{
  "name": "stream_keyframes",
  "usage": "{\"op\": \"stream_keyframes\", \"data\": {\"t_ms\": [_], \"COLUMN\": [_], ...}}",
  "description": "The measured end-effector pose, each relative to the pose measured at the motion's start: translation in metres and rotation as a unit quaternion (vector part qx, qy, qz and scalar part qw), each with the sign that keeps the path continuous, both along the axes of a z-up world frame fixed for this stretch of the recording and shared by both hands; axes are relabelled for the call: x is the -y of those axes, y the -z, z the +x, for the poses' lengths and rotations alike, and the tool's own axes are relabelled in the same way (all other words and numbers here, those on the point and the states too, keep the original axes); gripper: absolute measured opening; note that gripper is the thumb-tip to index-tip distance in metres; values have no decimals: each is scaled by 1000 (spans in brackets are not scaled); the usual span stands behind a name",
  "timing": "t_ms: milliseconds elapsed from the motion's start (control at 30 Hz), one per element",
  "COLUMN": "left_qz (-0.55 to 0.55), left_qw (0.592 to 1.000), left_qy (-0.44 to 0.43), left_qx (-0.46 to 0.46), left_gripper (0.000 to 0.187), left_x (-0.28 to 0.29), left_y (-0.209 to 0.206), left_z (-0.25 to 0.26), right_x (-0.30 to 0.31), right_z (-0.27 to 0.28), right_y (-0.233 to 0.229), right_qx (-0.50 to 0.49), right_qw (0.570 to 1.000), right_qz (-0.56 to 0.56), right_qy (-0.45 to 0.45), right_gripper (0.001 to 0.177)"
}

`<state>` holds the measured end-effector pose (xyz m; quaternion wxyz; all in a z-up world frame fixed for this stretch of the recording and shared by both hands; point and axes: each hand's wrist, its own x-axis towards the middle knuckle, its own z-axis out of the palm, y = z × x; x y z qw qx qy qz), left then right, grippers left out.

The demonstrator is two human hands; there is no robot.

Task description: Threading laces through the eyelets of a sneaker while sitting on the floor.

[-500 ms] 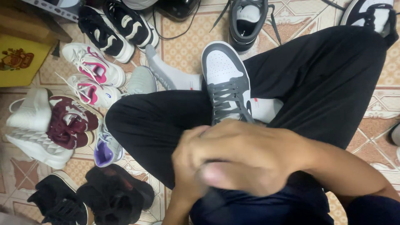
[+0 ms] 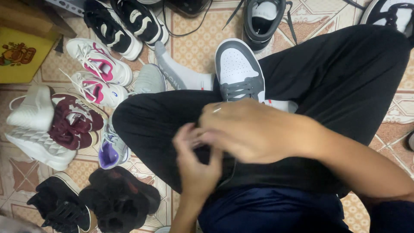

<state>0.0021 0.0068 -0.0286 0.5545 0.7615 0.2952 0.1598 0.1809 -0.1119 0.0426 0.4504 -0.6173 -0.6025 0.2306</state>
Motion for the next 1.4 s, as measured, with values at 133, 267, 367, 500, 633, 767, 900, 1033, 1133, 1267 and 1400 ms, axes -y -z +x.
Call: {"op": "stream_keyframes", "data": {"t_ms": [133, 267, 367, 500, 633, 767, 900, 1033, 1133, 1267, 1400], "left_qz": [24, 47, 73, 134, 167, 150, 96, 74, 69, 54, 52], "left_qw": [988, 976, 972, 978, 968, 962, 968, 973, 978, 986, 985], "left_qy": [120, 139, 143, 135, 186, 210, 214, 198, 180, 150, 148], "left_qx": [-97, -163, -174, -79, 18, 92, 90, 96, 76, 56, 73], "left_gripper": [63, 63, 61, 47, 33, 16, 11, 5, 5, 6, 6], "left_x": [18, 28, 34, 44, 54, 54, 42, 27, 17, 10, 5], "left_y": [28, 32, 34, 33, 11, -22, -50, -71, -80, -86, -81], "left_z": [-10, -10, -11, -20, -19, -4, 13, 40, 60, 75, 67], "right_x": [74, 273, 392, 391, 399, 419, 307, 196, 151, 122, 116], "right_z": [5, 103, 33, 5, -8, -19, -37, -65, -79, -86, -85], "right_y": [30, 219, 264, 256, 274, 283, 162, 71, 66, 78, 86], "right_qx": [-56, -459, -190, -148, -79, -90, -39, -117, -93, -95, -102], "right_qw": [970, 888, 863, 852, 822, 805, 863, 871, 902, 923, 926], "right_qz": [-54, -26, -11, 21, 48, 30, 46, -3, -4, 34, 31], "right_qy": [229, -6, 469, 502, 562, 586, 502, 477, 422, 370, 363], "right_gripper": [20, 74, 55, 43, 35, 55, 48, 29, 22, 22, 21]}}
